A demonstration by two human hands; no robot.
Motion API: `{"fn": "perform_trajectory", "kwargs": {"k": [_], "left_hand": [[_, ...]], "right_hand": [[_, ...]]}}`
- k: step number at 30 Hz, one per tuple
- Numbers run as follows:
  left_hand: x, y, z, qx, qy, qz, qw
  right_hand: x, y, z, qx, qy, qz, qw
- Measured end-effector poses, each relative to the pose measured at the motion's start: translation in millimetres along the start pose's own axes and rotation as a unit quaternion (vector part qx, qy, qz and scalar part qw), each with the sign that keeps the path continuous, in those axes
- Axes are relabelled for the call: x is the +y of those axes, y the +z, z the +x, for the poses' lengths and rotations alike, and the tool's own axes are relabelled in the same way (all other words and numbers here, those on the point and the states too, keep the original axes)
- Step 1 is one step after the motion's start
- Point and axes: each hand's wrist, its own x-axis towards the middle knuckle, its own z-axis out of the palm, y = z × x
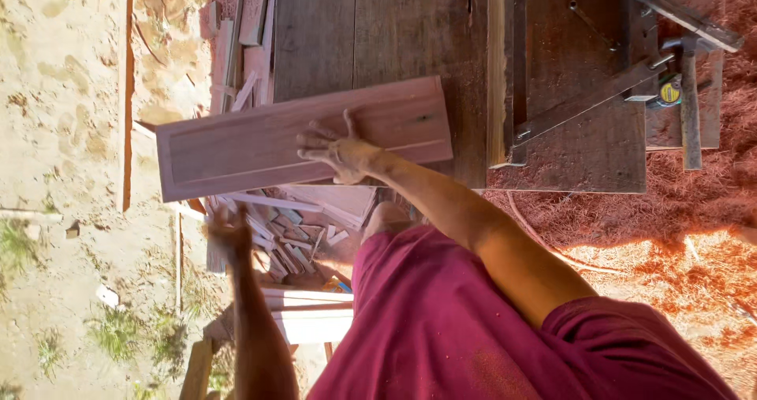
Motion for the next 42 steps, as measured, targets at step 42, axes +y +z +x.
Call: {"fn": "perform_trajectory", "kwargs": {"k": [42], "left_hand": [[188.7,110.5,345.0,-0.116,0.191,0.155,0.962]], "right_hand": [[216.2,-20.8,-2.7,0.156,0.446,0.125,0.872]]}}
